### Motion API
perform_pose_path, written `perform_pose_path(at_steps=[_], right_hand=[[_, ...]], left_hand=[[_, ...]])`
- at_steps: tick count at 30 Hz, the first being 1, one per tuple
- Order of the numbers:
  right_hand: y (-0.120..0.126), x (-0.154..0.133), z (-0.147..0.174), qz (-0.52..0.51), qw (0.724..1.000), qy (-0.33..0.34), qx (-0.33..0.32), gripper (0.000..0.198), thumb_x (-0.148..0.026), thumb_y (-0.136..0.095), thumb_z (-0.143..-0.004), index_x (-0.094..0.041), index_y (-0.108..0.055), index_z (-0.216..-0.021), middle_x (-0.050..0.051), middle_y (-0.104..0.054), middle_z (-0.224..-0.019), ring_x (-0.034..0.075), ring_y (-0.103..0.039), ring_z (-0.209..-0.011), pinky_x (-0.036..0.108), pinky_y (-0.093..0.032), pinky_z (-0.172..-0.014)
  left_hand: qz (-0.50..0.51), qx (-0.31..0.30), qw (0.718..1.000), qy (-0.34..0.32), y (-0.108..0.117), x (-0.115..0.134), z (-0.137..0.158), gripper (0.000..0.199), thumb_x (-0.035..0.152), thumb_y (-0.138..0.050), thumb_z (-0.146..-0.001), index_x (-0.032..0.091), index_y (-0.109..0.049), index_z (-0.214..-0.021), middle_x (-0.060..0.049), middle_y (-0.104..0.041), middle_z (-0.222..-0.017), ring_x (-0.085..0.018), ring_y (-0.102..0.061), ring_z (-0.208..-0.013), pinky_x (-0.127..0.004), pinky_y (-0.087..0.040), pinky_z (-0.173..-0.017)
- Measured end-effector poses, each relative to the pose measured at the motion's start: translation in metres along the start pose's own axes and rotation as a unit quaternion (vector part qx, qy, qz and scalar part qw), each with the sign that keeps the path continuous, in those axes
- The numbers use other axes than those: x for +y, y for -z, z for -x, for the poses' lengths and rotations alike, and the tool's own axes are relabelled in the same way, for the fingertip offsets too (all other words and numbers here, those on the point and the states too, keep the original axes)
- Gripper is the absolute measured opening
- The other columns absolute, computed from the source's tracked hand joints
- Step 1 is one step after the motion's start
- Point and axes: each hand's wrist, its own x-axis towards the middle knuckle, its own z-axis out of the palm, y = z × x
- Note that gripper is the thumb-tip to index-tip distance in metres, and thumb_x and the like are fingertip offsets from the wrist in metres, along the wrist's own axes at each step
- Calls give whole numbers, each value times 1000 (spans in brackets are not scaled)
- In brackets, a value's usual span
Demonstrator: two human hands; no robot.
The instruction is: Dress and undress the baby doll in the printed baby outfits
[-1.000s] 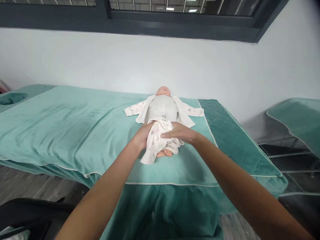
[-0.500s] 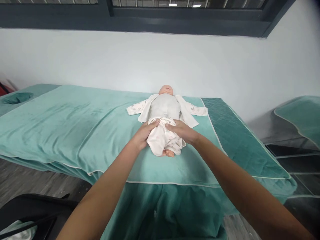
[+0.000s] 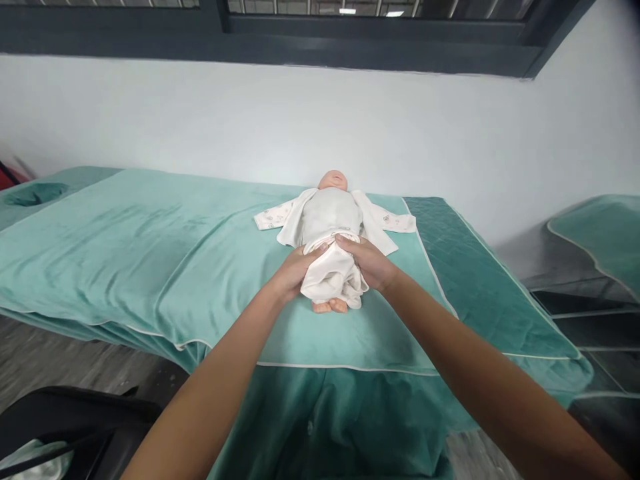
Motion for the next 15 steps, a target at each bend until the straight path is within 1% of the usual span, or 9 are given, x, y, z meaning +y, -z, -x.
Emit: perform_pose_path(at_steps=[3,6,8,9,12,14,15], right_hand=[[-4,0,1,0,999,13,36,46,-52,-79,-71,-17,-66,-99,9,-74,-96,24,-69,-89,34,-55,-79],[-6,0,4,9,999,16,50,44,-52,-78,-72,-17,-66,-96,9,-74,-95,23,-68,-86,33,-54,-77],[-7,0,4,28,999,14,41,44,-53,-77,-73,-17,-67,-97,9,-74,-95,22,-68,-86,32,-54,-77],[-7,1,5,40,999,12,34,44,-52,-76,-74,-17,-68,-98,9,-74,-96,22,-68,-87,32,-54,-78],[-6,4,3,102,995,6,20,45,-52,-74,-76,-17,-69,-103,7,-74,-97,21,-67,-88,32,-53,-80],[-7,5,2,171,985,13,23,44,-53,-72,-78,-18,-69,-105,6,-74,-100,21,-67,-90,32,-52,-81],[-7,6,2,207,978,21,25,43,-53,-70,-79,-18,-70,-105,6,-74,-102,21,-66,-91,32,-51,-81]], left_hand=[[-11,-37,999,10,3,3,1,52,49,-80,-70,11,-72,-104,-11,-75,-90,-20,-67,-78,-30,-49,-73],[-40,-90,994,43,8,6,3,53,38,-87,-62,8,-72,-102,-13,-75,-89,-22,-68,-76,-31,-49,-72],[-31,-99,994,46,9,5,3,52,31,-89,-59,9,-72,-103,-13,-75,-91,-23,-68,-79,-32,-50,-75],[-12,-88,995,37,9,4,4,49,31,-88,-61,10,-72,-103,-12,-75,-92,-23,-69,-81,-33,-50,-77],[64,-25,998,-14,6,-3,4,40,34,-83,-68,12,-72,-99,-9,-75,-94,-21,-69,-84,-31,-50,-81],[98,12,995,-34,2,-8,7,38,37,-81,-70,13,-71,-97,-8,-74,-92,-19,-68,-83,-29,-50,-81],[108,27,993,-39,0,-10,10,38,38,-81,-70,13,-71,-97,-6,-74,-89,-18,-67,-80,-29,-50,-78]])
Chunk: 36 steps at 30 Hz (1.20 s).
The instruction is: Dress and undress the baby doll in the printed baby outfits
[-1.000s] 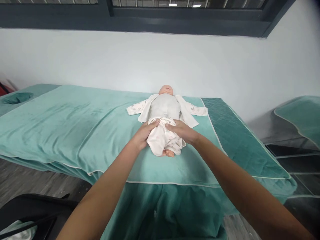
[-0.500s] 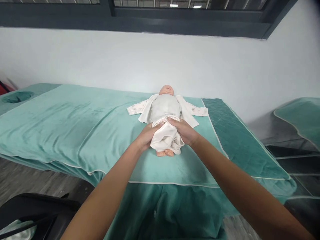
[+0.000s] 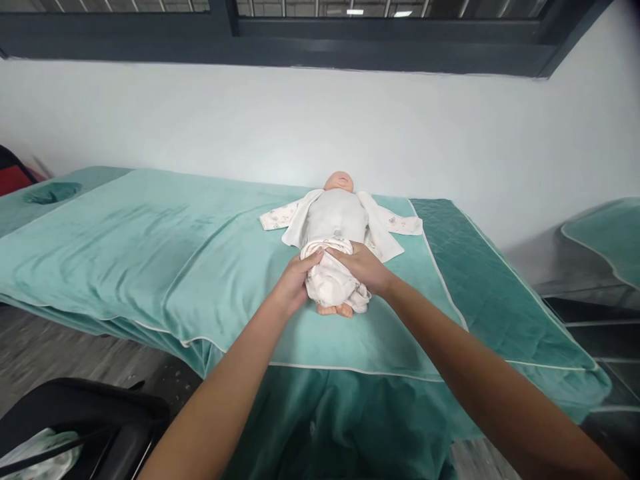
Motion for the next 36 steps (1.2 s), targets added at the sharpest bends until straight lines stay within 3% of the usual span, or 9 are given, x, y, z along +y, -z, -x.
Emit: perform_pose_path(at_steps=[4,6,10,15,19,22,24,29,36], right_hand=[[-1,-1,0,83,996,19,-25,38,-51,-65,-82,-18,-69,-100,5,-73,-95,20,-65,-85,31,-50,-77],[0,-1,0,99,994,20,-38,33,-47,-64,-81,-17,-68,-95,4,-72,-91,20,-63,-81,30,-49,-74],[3,1,-2,159,986,31,-42,16,-33,-65,-75,-18,-65,-81,1,-69,-81,18,-59,-76,29,-46,-71],[9,2,-3,222,970,59,-77,12,-29,-61,-71,-20,-55,-66,0,-63,-70,17,-54,-67,27,-43,-62],[10,4,-6,377,916,92,-104,15,-21,-59,-69,-21,-47,-60,1,-60,-66,15,-53,-64,26,-40,-60],[6,5,-6,447,887,85,-81,16,-18,-56,-73,-20,-45,-60,3,-62,-67,15,-55,-64,26,-38,-60],[3,4,-5,466,879,74,-68,15,-18,-54,-76,-20,-47,-62,4,-64,-69,16,-57,-66,26,-37,-61],[-6,3,-4,551,825,77,-92,15,-14,-53,-78,-19,-48,-64,7,-67,-76,17,-59,-71,26,-36,-65],[-9,5,-2,520,849,34,-86,15,-26,-54,-81,-21,-49,-67,4,-67,-76,16,-57,-67,26,-34,-60]], left_hand=[[-1,39,999,6,-11,-8,20,30,42,-76,-73,14,-66,-79,2,-56,-53,-10,-49,-48,-26,-42,-55],[-4,63,998,7,-19,-11,33,30,43,-73,-75,15,-64,-76,3,-50,-48,-10,-44,-44,-26,-38,-52],[-2,140,990,-8,-42,-20,58,33,40,-74,-72,16,-68,-94,-5,-71,-78,-20,-65,-70,-30,-48,-64],[17,206,978,-28,-69,-34,78,39,33,-71,-73,20,-67,-110,-7,-73,-105,-26,-68,-97,-33,-51,-79],[63,230,971,-35,-81,-51,89,48,32,-70,-75,23,-62,-122,-8,-70,-116,-26,-66,-104,-32,-50,-79],[61,243,968,-27,-75,-67,96,48,34,-71,-76,24,-61,-121,-7,-69,-116,-24,-65,-101,-31,-49,-80],[24,250,968,-19,-64,-74,101,38,38,-72,-77,22,-64,-110,-6,-70,-105,-22,-65,-93,-30,-48,-78],[-65,279,957,-33,-31,-78,108,23,38,-71,-77,20,-62,-88,-1,-65,-81,-17,-58,-75,-27,-44,-70],[-117,290,949,30,-3,-66,100,30,43,-66,-80,16,-64,-93,-4,-68,-88,-20,-60,-84,-28,-43,-73]])
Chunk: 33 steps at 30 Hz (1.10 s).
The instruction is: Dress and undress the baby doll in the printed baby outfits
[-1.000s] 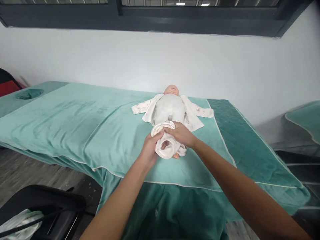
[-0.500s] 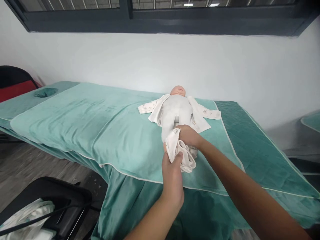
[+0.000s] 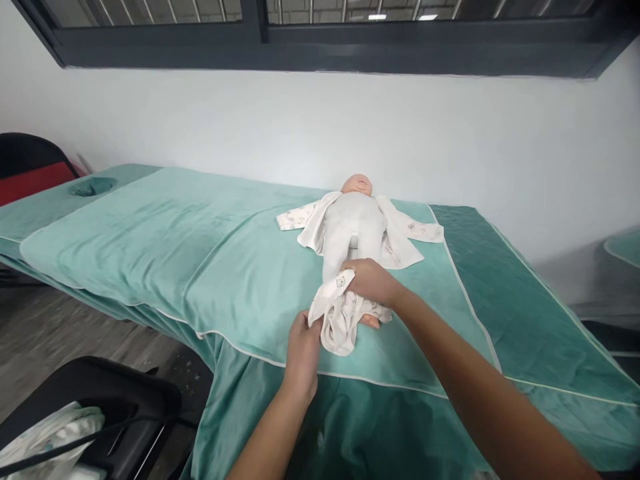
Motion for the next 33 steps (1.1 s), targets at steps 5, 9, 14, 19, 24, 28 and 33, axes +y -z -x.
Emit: perform_pose_path(at_steps=[5,9,14,19,24,28,33], right_hand=[[1,-2,0,-26,999,-4,-18,13,-24,-53,-81,-21,-47,-69,3,-66,-76,16,-57,-69,25,-33,-60],[3,-4,1,-57,998,-3,-20,16,-23,-52,-80,-21,-43,-67,1,-63,-73,15,-55,-69,25,-31,-60],[3,-2,2,-127,992,6,-18,14,-22,-52,-78,-21,-44,-67,-1,-59,-69,14,-50,-66,25,-31,-59],[2,4,2,-245,969,15,-18,8,-23,-54,-78,-21,-48,-72,-4,-56,-71,13,-49,-67,25,-35,-61],[8,7,3,-302,952,-1,-54,10,-26,-57,-78,-20,-60,-86,-1,-64,-83,17,-57,-77,28,-40,-67],[12,8,5,-308,948,0,-74,21,-33,-61,-81,-21,-64,-99,1,-68,-96,19,-61,-85,30,-43,-71],[10,11,2,-300,952,-11,-56,22,-32,-56,-86,-22,-63,-103,1,-69,-100,20,-62,-87,31,-43,-73]], left_hand=[[-74,-24,996,-32,0,5,-2,35,44,-65,-80,16,-69,-101,-6,-72,-98,-25,-61,-95,-30,-45,-80],[-115,-53,991,-43,5,7,0,38,38,-58,-84,15,-68,-113,-6,-72,-104,-25,-63,-98,-32,-46,-84],[-115,-111,986,-56,8,17,-4,38,33,-55,-85,17,-69,-117,-5,-72,-113,-26,-63,-103,-34,-46,-92],[-85,-127,987,-48,8,26,-25,39,21,-55,-77,19,-70,-113,-3,-73,-106,-23,-64,-95,-33,-48,-88],[-84,-91,990,-73,12,26,-55,34,17,-54,-71,17,-71,-100,0,-72,-90,-18,-62,-80,-25,-47,-71],[-64,-53,992,-99,14,29,-73,27,18,-58,-68,18,-67,-94,2,-68,-81,-14,-59,-72,-22,-42,-61],[-64,-76,987,-125,14,38,-87,25,20,-60,-70,18,-63,-95,1,-69,-87,-14,-59,-75,-21,-43,-62]])
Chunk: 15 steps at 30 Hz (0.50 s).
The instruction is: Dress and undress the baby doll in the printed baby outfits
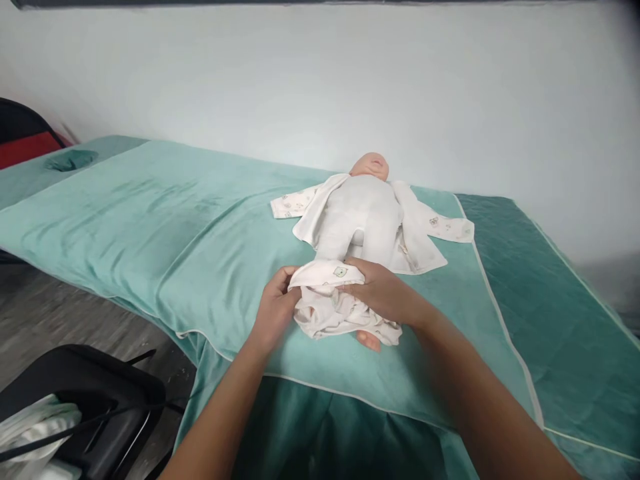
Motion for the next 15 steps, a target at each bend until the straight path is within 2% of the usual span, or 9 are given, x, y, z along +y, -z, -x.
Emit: perform_pose_path(at_steps=[3,5,9,12,15], right_hand=[[-1,3,-3,12,999,8,33,16,-27,-52,-86,-22,-61,-98,0,-67,-95,20,-60,-87,31,-43,-75],[-3,5,-5,15,998,6,56,12,-25,-50,-86,-23,-59,-94,0,-66,-91,19,-60,-85,30,-42,-74],[-6,6,-4,23,996,-8,81,10,-23,-46,-87,-23,-56,-89,-1,-66,-87,20,-60,-83,31,-43,-72],[-4,5,-1,15,998,9,59,13,-26,-50,-88,-24,-60,-97,0,-68,-95,20,-62,-89,32,-45,-77],[1,1,4,-19,1000,19,3,26,-38,-60,-86,-23,-63,-108,1,-70,-105,21,-64,-95,32,-48,-79]], left_hand=[[-8,-24,1000,3,4,0,1,23,25,-64,-75,18,-62,-97,0,-68,-87,-14,-60,-75,-23,-45,-65],[-19,-64,998,4,7,-1,7,29,29,-68,-77,19,-62,-104,-2,-69,-96,-17,-62,-83,-25,-48,-71],[-53,-151,987,6,12,2,24,68,30,-79,-72,23,-50,-133,-9,-61,-131,-26,-61,-111,-32,-51,-88],[-75,-166,983,-21,11,3,31,84,29,-80,-74,27,-37,-146,-10,-47,-149,-30,-52,-129,-38,-47,-102],[-104,-159,979,-72,8,-2,29,81,28,-76,-78,28,-35,-148,-8,-39,-156,-30,-44,-138,-39,-39,-113]])
